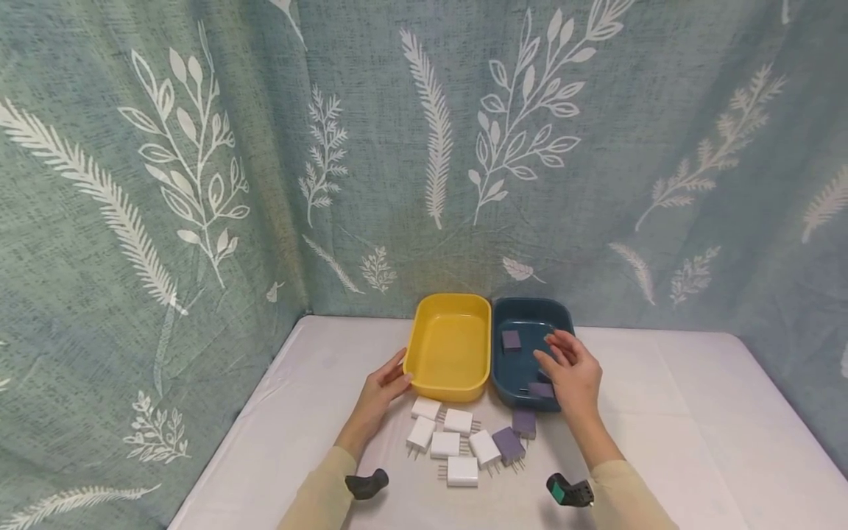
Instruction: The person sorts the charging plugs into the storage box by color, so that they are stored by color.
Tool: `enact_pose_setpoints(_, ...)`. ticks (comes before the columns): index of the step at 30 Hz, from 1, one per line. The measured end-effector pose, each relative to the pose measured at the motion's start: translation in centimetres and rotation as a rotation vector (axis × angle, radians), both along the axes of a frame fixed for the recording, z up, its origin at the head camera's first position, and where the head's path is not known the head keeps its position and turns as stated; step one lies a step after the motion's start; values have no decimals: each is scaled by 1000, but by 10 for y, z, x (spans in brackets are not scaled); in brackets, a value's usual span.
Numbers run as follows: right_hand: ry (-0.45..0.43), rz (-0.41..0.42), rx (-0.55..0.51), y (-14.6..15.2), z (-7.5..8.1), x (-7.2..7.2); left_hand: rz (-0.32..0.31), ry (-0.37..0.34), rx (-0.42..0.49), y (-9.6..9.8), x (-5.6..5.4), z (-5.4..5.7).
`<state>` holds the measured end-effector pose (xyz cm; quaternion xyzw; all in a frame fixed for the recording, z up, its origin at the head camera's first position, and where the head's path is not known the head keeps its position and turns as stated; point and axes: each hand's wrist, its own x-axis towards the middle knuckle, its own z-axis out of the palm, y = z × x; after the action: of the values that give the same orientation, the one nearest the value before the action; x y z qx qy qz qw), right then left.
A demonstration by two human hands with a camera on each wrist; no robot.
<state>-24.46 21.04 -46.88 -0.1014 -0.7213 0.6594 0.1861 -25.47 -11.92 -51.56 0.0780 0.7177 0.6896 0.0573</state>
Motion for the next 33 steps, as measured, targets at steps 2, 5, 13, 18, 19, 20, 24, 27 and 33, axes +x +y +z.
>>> enact_pose_setpoints(2, 2, 7, 6, 1, -1, 1, 1, 0, 10, 0, 0, 0)
enact_pose_setpoints(5, 5, 22, 5, 2, -2, 3, 3, -12, 23, 0, -1, -1)
enact_pose_setpoints(13, 26, 89, 70, 4, -8, 9, 8, -19, 19, 0, 0, -1)
enact_pose_setpoints(18, 68, 119, 136, 6, -11, 14, 10, -7, 2, 0, -3, -5)
enact_pose_setpoints(19, 74, 124, 148, 7, -12, 15, 14, -7, 4, 0, -5, -8)
enact_pose_setpoints(20, 77, 129, 159, 7, -12, 16, 17, -6, 7, 0, -7, -12)
enact_pose_setpoints(24, 77, 129, 183, 10, -16, 18, 36, -13, 15, 0, -14, -26)
enact_pose_setpoints(27, 73, 121, 192, 13, -18, 19, 47, -7, 5, 1, -15, -28)
enact_pose_setpoints(33, 72, 118, 189, 16, -21, 21, 48, 11, 5, 1, -13, -27)
